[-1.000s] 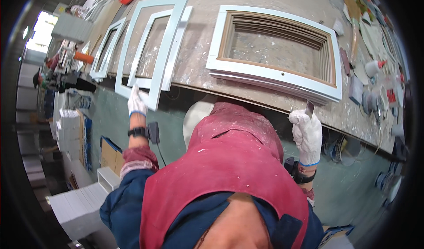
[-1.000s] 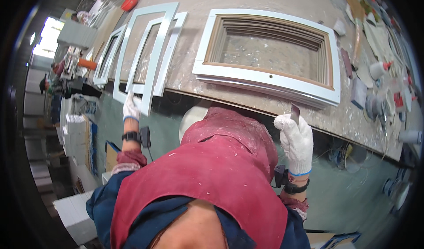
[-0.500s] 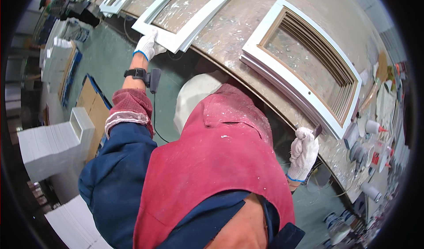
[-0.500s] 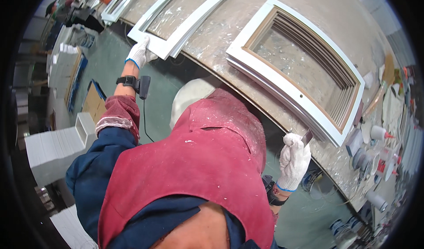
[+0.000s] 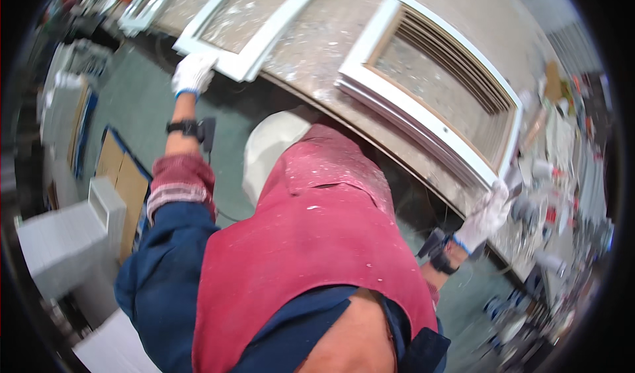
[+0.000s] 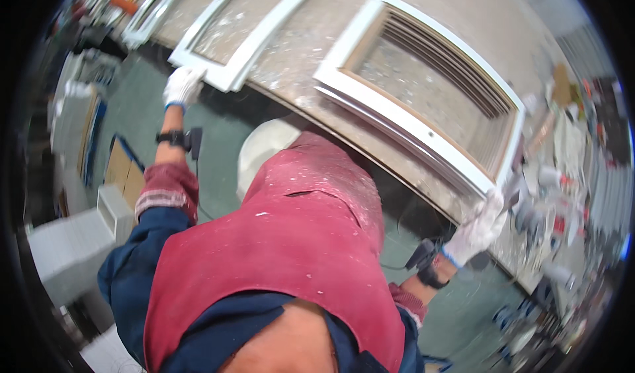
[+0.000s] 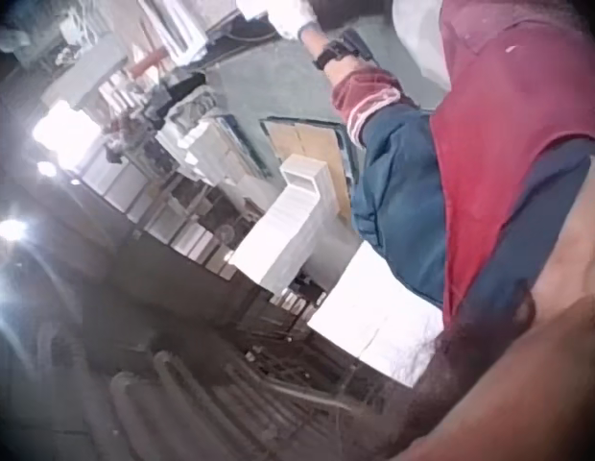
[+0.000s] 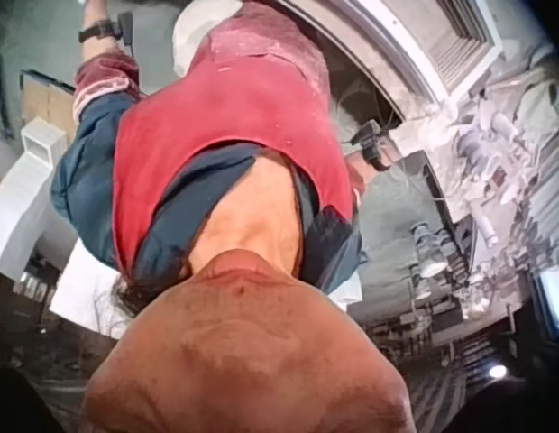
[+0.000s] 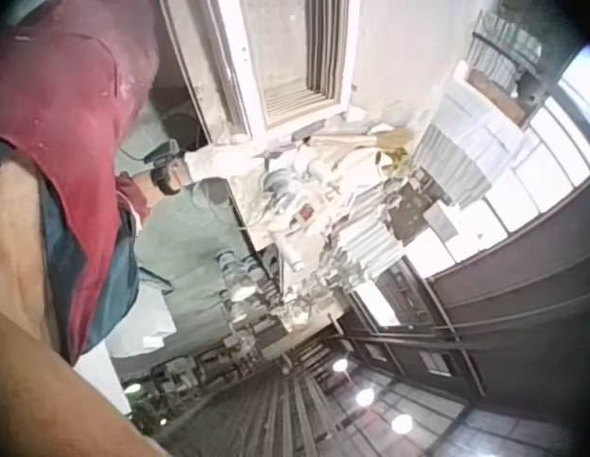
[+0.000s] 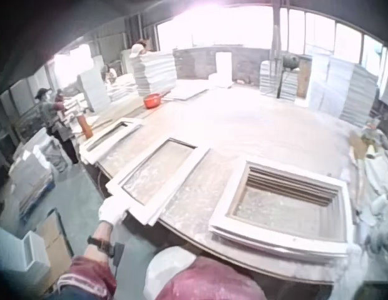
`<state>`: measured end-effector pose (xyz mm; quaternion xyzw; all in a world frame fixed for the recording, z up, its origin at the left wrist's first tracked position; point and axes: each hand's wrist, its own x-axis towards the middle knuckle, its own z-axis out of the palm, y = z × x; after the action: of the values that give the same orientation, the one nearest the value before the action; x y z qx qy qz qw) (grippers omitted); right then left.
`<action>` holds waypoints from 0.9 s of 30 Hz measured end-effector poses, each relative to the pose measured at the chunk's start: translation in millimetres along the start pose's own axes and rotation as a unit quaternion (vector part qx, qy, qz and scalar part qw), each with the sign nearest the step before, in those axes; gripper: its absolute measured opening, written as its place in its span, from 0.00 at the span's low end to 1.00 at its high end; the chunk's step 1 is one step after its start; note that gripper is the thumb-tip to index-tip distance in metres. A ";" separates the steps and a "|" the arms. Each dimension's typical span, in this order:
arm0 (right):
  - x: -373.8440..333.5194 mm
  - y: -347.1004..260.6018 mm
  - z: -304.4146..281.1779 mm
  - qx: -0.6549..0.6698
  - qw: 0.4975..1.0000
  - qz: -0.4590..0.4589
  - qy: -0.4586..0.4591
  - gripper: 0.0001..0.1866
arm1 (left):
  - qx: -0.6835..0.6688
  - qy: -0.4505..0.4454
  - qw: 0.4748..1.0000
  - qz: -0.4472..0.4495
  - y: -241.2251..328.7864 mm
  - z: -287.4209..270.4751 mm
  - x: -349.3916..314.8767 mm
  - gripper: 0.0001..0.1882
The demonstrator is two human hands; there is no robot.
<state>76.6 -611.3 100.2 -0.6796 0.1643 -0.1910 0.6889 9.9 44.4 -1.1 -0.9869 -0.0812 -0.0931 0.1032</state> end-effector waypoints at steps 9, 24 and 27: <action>54.7 58.0 -43.7 -0.274 0.948 -0.155 0.050 0.27 | -0.580 -0.071 0.806 -0.100 199.6 -123.4 81.0 0.23; -88.4 48.1 -34.7 -0.123 0.992 -0.023 0.030 0.14 | -0.578 -0.128 0.801 -0.083 214.7 -116.7 93.9 0.27; -100.0 43.9 -39.3 -0.110 0.993 0.038 0.017 0.11 | -0.583 -0.083 0.802 -0.097 193.2 -95.1 87.9 0.22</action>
<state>-28.0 -596.8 52.2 -0.7414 0.2218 -0.1566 0.6137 113.9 -150.6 71.5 -0.8520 -0.1148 -0.0497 -0.5085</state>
